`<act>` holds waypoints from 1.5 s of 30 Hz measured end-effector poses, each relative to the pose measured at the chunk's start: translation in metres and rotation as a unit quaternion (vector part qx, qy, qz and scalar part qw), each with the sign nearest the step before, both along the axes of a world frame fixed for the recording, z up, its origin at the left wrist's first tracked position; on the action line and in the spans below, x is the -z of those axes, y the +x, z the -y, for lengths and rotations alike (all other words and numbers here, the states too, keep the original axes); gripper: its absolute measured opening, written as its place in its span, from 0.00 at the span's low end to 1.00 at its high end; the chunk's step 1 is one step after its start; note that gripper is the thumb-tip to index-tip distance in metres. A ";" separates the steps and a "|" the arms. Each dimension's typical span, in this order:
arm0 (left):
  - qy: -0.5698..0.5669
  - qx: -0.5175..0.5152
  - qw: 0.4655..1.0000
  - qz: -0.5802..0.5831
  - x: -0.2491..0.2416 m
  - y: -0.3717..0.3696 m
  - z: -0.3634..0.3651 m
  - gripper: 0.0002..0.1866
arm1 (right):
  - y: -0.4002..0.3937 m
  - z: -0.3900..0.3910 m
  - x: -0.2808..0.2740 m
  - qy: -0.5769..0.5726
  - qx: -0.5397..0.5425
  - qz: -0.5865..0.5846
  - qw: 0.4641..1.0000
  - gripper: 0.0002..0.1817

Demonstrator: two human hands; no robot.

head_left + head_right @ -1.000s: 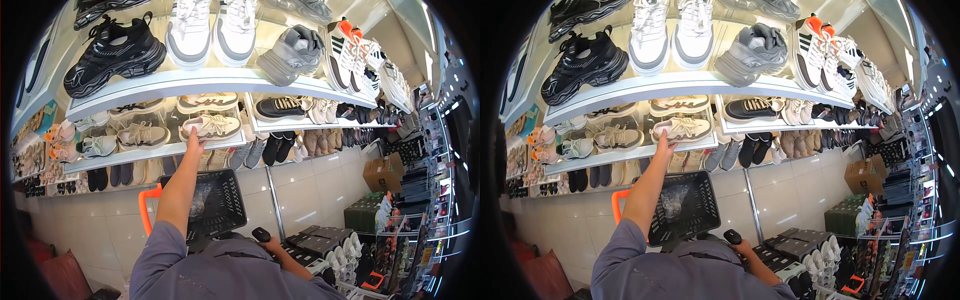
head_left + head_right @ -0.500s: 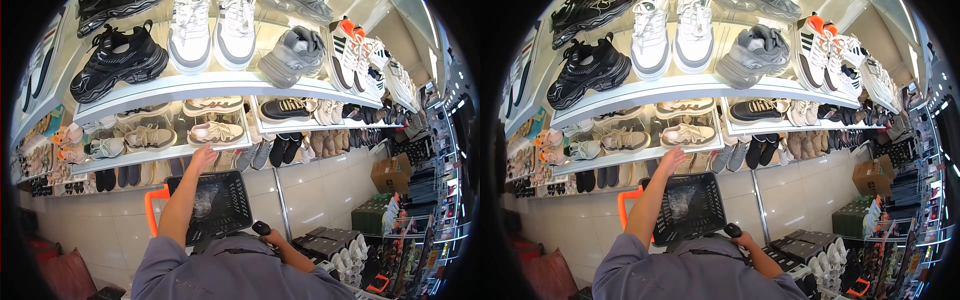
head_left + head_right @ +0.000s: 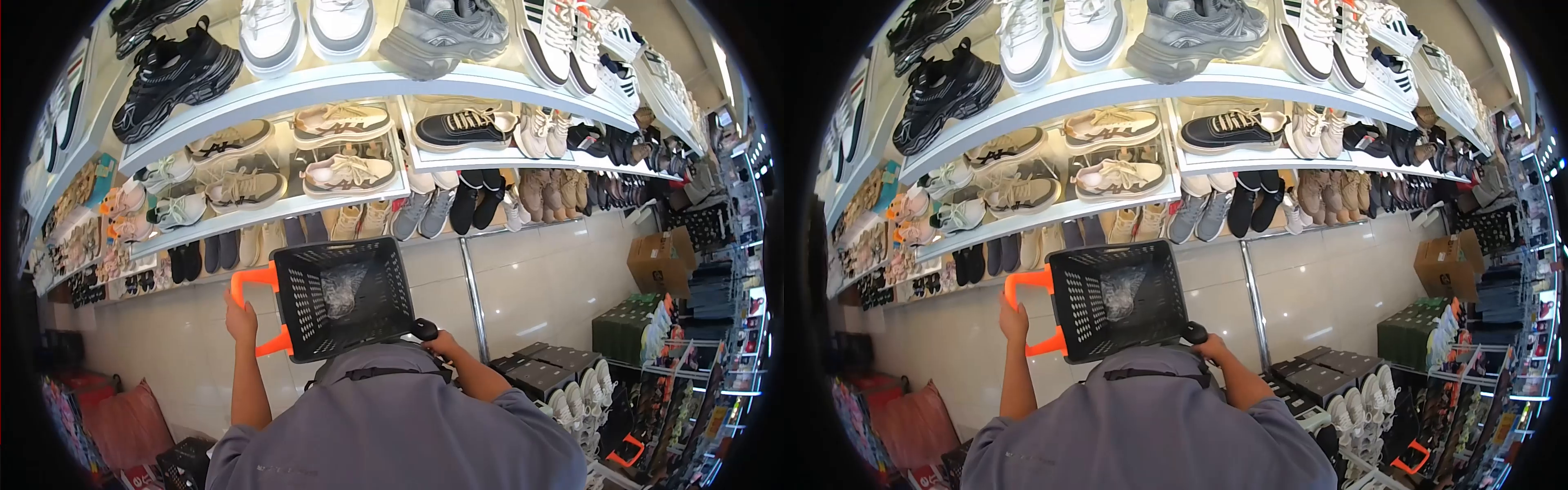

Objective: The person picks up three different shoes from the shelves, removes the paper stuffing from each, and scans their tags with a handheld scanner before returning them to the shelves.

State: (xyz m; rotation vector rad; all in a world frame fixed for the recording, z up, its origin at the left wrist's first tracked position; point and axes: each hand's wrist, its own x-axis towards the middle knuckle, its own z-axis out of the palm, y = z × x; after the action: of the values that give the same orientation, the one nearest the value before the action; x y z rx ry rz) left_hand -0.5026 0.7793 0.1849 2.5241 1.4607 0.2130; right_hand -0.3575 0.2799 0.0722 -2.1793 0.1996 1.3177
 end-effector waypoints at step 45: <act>-0.543 0.154 0.801 0.201 0.012 0.067 0.217 0.11 | -0.016 0.066 0.004 -0.034 -0.034 0.094 0.994 0.23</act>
State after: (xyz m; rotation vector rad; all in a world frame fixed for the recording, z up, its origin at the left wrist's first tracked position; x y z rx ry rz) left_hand -0.4352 0.5624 0.1726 1.5596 0.6390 -0.1258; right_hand -0.3733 0.2134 0.0686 -2.3712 0.0985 1.1476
